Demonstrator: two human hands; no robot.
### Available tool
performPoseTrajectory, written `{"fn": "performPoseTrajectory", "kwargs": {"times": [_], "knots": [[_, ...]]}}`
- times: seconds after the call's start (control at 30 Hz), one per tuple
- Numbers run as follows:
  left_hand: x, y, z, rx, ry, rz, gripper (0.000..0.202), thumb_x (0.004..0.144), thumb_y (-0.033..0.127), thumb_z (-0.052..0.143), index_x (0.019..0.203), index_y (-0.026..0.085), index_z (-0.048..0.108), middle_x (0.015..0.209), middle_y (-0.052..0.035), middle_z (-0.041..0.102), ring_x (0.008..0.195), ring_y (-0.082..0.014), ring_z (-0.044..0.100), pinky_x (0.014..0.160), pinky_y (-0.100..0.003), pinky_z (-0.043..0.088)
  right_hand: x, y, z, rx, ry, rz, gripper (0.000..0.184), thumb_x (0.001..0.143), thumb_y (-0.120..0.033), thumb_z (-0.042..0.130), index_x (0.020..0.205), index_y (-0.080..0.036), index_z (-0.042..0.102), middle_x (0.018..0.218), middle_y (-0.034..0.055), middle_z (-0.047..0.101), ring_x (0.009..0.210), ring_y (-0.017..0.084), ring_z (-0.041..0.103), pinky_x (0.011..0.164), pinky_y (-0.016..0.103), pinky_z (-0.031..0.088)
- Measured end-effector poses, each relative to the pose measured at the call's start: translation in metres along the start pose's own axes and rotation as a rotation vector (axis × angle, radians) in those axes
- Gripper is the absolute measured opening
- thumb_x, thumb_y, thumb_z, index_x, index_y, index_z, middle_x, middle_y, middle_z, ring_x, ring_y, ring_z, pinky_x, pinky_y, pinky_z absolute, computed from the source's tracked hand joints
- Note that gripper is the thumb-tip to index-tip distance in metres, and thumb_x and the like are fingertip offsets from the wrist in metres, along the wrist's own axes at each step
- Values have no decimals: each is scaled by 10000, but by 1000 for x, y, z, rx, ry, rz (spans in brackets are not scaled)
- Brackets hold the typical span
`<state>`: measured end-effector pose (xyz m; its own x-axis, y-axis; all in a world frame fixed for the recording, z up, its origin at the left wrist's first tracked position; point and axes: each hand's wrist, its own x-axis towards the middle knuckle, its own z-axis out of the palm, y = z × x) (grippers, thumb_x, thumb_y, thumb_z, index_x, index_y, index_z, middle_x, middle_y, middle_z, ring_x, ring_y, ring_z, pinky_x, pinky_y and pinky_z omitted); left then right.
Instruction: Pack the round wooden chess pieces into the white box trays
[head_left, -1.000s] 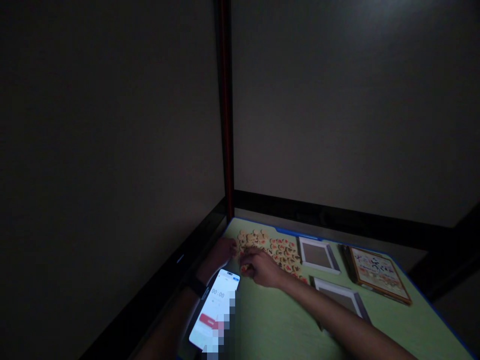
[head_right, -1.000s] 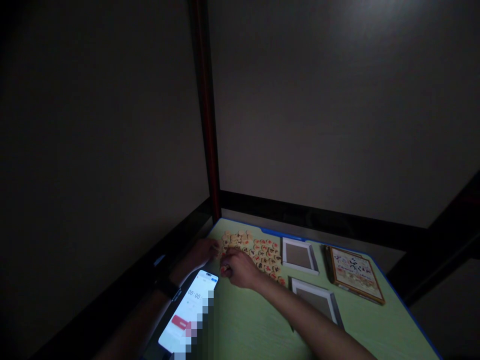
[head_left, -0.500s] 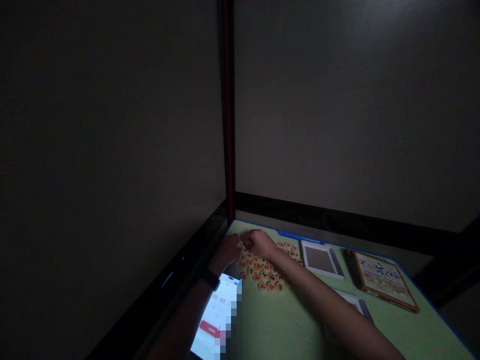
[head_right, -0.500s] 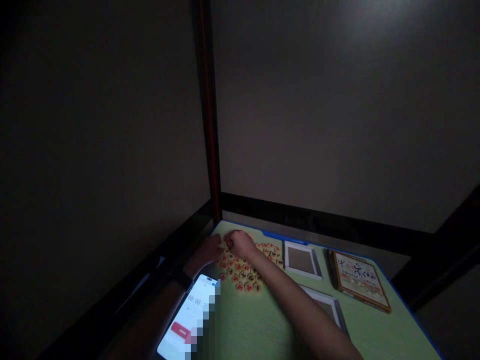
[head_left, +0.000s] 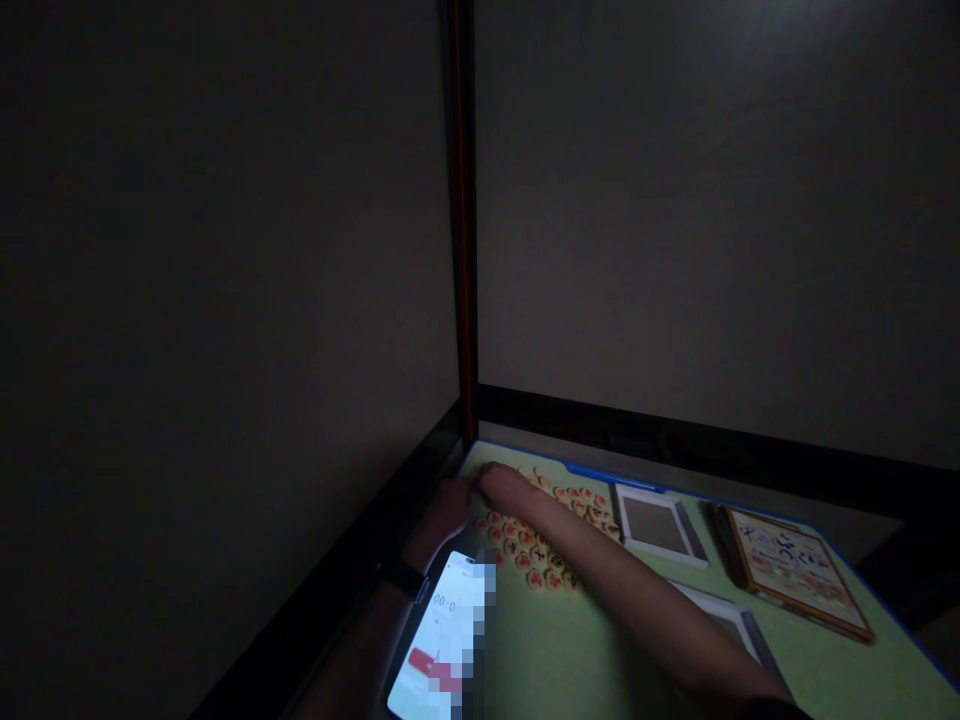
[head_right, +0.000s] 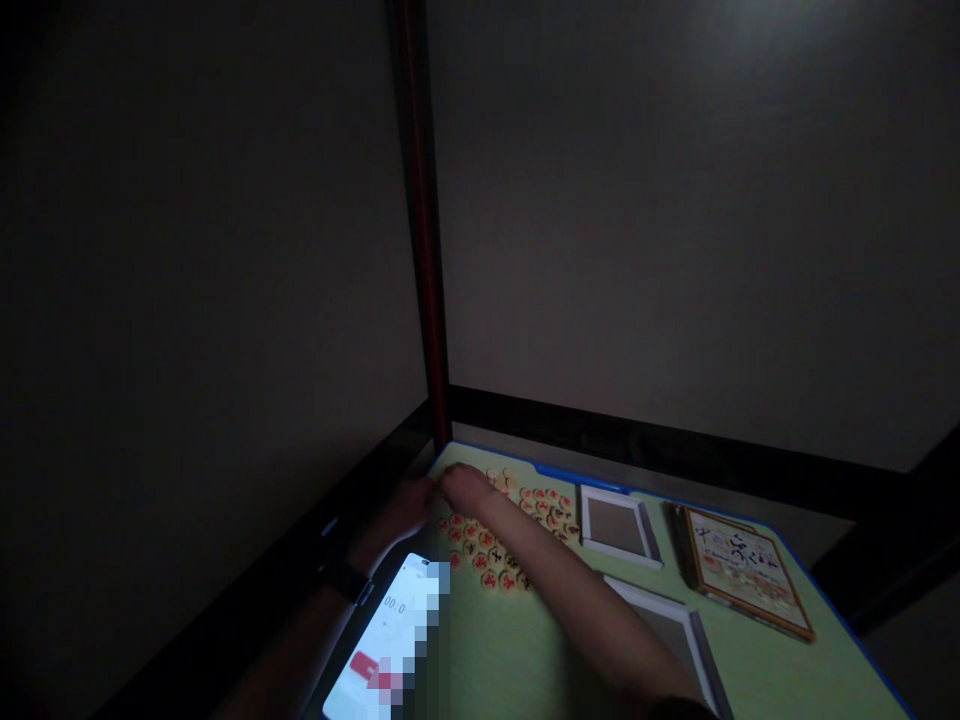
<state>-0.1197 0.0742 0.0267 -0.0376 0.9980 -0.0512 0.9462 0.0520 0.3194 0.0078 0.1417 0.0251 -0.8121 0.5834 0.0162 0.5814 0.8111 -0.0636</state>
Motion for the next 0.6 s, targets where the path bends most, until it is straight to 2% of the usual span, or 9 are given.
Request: {"fn": "performPoseTrajectory", "kwargs": {"times": [0.1, 0.17, 0.27, 0.37, 0.5, 0.6], "knots": [[0, -4, 3, -15, 42, -9, 306, 864, 49, 431, 1070, 107, 649, 1137, -151, 686, 1065, -193, 630, 861, -267, 446, -2, 2, 2, 7, 15, -15, 332, 788, -53, 515, 1040, -123, 719, 1047, 170, 711, 988, 254, 654, 800, 294, 488], [1, -5, 4, -27, 66, -22, 306, 848, 58, 470, 1102, 109, 633, 1117, -146, 691, 1042, -194, 635, 839, -266, 447, -4, 5, 3, 28, 23, -15, 338, 774, -55, 526, 1041, -140, 715, 1027, 145, 722, 954, 239, 665, 770, 279, 486], [3, -4, 4, -86, 69, -39, 217, 832, 106, 523, 988, 130, 672, 996, -112, 723, 934, -190, 661, 754, -254, 449, -6, 12, 3, 75, 36, -15, 328, 756, -65, 544, 1008, -168, 727, 967, 89, 744, 890, 204, 679, 727, 246, 473], [6, -3, 6, -133, 43, -34, 143, 811, 131, 559, 833, 144, 700, 909, -84, 735, 866, -173, 665, 713, -236, 437, -6, 17, 1, 120, 53, -31, 318, 757, -65, 549, 964, -198, 749, 916, 39, 758, 877, 177, 674, 757, 233, 457], [11, -2, 13, -151, 13, -12, 170, 805, 114, 548, 786, 142, 715, 842, -56, 736, 799, -146, 654, 683, -219, 425, -6, 23, -2, 141, 60, -51, 254, 727, -48, 581, 794, -202, 771, 783, 14, 754, 799, 164, 656, 840, 262, 429], [12, -5, 17, -151, -2, 6, 188, 807, 126, 544, 715, 131, 708, 754, -41, 716, 746, -147, 637, 652, -221, 415, -8, 30, -9, 152, 65, -48, 242, 727, -50, 573, 744, -201, 762, 743, -3, 738, 742, 137, 634, 783, 231, 420]]}}
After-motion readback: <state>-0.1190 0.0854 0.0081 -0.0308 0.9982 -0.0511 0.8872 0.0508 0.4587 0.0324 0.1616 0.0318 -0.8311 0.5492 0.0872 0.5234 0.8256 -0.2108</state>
